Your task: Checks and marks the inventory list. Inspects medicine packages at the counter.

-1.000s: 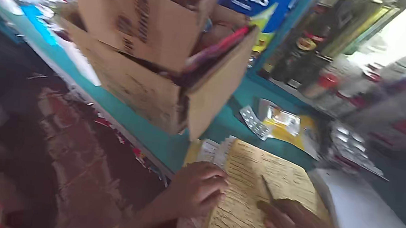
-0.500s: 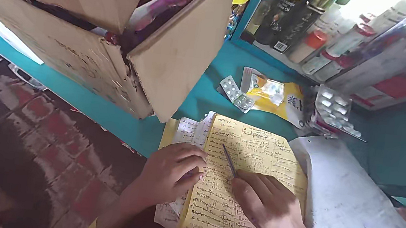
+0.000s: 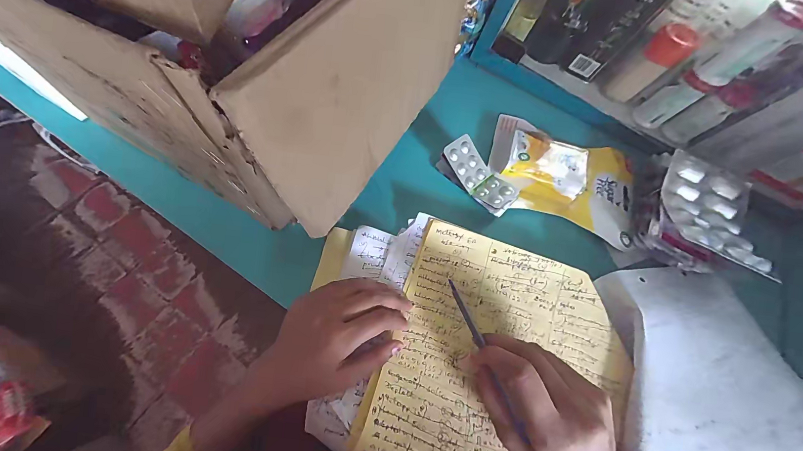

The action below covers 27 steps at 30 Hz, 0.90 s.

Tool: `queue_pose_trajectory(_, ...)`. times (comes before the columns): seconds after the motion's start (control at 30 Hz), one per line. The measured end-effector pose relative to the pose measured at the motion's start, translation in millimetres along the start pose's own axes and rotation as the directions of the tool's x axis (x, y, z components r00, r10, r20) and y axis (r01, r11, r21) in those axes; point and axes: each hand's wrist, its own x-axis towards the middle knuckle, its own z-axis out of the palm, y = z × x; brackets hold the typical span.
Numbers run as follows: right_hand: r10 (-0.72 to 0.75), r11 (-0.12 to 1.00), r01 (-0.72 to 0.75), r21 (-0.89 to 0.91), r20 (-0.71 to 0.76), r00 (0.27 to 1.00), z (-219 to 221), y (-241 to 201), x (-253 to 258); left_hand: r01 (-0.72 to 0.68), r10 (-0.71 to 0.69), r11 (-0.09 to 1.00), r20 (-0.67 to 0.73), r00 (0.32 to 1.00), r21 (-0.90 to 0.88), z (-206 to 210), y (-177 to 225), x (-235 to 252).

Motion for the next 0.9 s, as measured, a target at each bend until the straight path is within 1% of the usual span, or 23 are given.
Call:
queue_pose_trajectory(0.2,0.017,1.0,-0.017,0.015,-0.009,1.0,1,1,0,-0.015,0.014,1.0,0.008,1.0,0.024,-3,1,3)
queue_pose_trajectory(0.57,0.029,1.0,-0.029,0.001,-0.026,0.999,2,-1,1,-0.041,0.041,0.999,-0.003,0.999,0.008,-4,0,3)
queue_pose_trajectory(0.6,0.026,1.0,-0.026,0.0,-0.028,0.999,2,-1,1,-0.049,0.049,0.999,-0.028,0.998,-0.012,-4,-1,2)
queue_pose_trajectory(0.7,0.02,1.0,-0.02,-0.005,-0.03,0.999,3,-2,1,-0.11,0.083,0.986,-0.202,0.976,-0.124,-5,-2,-5)
queue_pose_trajectory(0.73,0.021,1.0,-0.021,-0.007,-0.031,0.999,4,-2,1,-0.127,0.095,0.985,-0.247,0.964,-0.119,-9,0,-9)
queue_pose_trajectory(0.77,0.023,1.0,-0.023,-0.01,-0.031,0.999,4,-2,1,-0.137,0.11,0.988,-0.304,0.946,-0.069,-14,3,-13)
queue_pose_trajectory(0.83,0.029,1.0,-0.029,-0.01,-0.024,0.999,3,-2,1,-0.114,0.145,0.989,-0.445,0.884,0.096,-31,12,-25)
queue_pose_trajectory(0.87,0.031,0.999,-0.031,-0.01,-0.024,0.999,3,-2,1,-0.083,0.178,0.976,-0.516,0.838,0.202,-42,15,-30)
queue_pose_trajectory(0.9,0.032,0.999,-0.032,-0.011,-0.024,0.999,3,-2,1,-0.06,0.209,0.962,-0.575,0.791,0.267,-54,17,-37)
